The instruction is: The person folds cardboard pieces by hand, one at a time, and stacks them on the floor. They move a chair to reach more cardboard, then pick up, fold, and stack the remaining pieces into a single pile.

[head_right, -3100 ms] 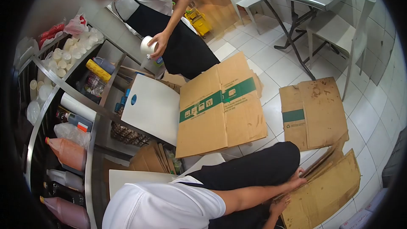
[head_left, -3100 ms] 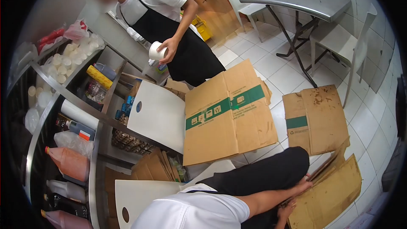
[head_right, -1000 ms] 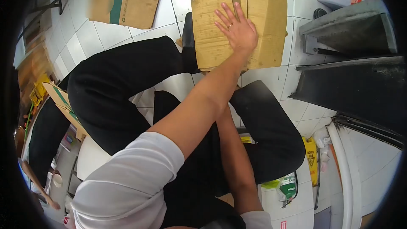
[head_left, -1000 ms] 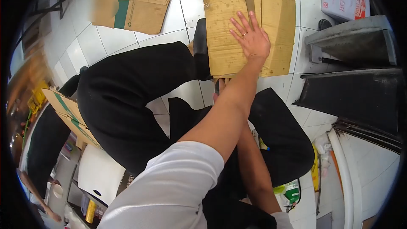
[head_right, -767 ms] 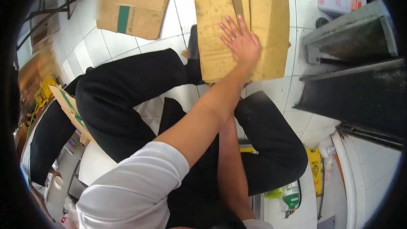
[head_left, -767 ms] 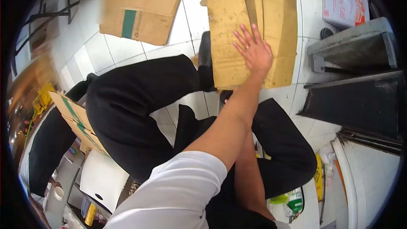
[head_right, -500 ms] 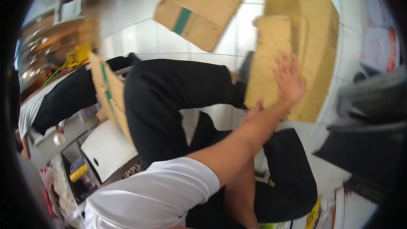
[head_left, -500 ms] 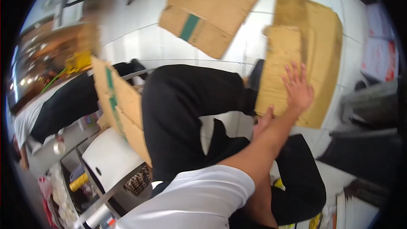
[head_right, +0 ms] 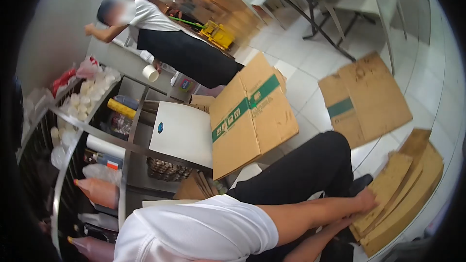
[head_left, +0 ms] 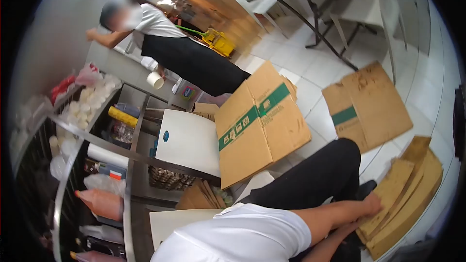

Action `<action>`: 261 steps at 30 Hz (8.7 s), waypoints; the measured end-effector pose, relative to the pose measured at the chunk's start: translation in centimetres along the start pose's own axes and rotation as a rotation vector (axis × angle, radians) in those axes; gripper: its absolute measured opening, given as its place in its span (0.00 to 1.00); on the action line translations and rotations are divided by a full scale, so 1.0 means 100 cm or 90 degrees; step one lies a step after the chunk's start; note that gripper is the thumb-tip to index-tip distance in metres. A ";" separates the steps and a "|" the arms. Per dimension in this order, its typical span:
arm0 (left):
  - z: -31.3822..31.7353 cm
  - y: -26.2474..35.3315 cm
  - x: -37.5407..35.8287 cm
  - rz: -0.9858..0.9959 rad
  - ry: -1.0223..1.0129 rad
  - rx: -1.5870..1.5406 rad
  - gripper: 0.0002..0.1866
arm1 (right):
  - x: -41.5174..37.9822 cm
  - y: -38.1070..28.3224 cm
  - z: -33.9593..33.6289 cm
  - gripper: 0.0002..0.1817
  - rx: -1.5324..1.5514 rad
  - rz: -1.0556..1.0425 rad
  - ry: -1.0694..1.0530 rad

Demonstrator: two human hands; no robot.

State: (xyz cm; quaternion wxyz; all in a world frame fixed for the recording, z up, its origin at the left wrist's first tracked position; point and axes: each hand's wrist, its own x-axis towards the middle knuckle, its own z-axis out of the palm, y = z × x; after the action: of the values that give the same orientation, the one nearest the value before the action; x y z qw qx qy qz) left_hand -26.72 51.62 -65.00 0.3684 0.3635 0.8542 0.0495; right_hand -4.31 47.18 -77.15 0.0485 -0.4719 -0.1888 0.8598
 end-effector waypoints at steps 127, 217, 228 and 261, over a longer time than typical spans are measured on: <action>-0.099 0.032 -0.180 0.326 0.354 -0.003 0.36 | -0.367 -0.215 0.044 0.31 -0.303 -0.432 0.199; -0.075 0.060 -0.004 0.295 -0.201 0.428 0.52 | -0.118 -0.102 0.019 0.59 -0.358 -0.126 0.133; -0.060 -0.024 -0.149 0.409 -0.123 0.334 0.17 | -0.089 -0.176 0.016 0.34 -0.198 -0.087 0.219; -0.071 0.031 -0.053 0.380 -0.130 0.388 0.31 | -0.040 -0.078 -0.099 0.18 0.033 0.095 0.092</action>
State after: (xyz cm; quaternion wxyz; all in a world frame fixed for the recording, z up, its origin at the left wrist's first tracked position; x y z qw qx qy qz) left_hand -27.17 51.70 -55.62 0.2962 0.6898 0.6464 -0.1365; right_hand 5.37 56.15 -75.87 0.0099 -0.5443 -0.1268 0.8292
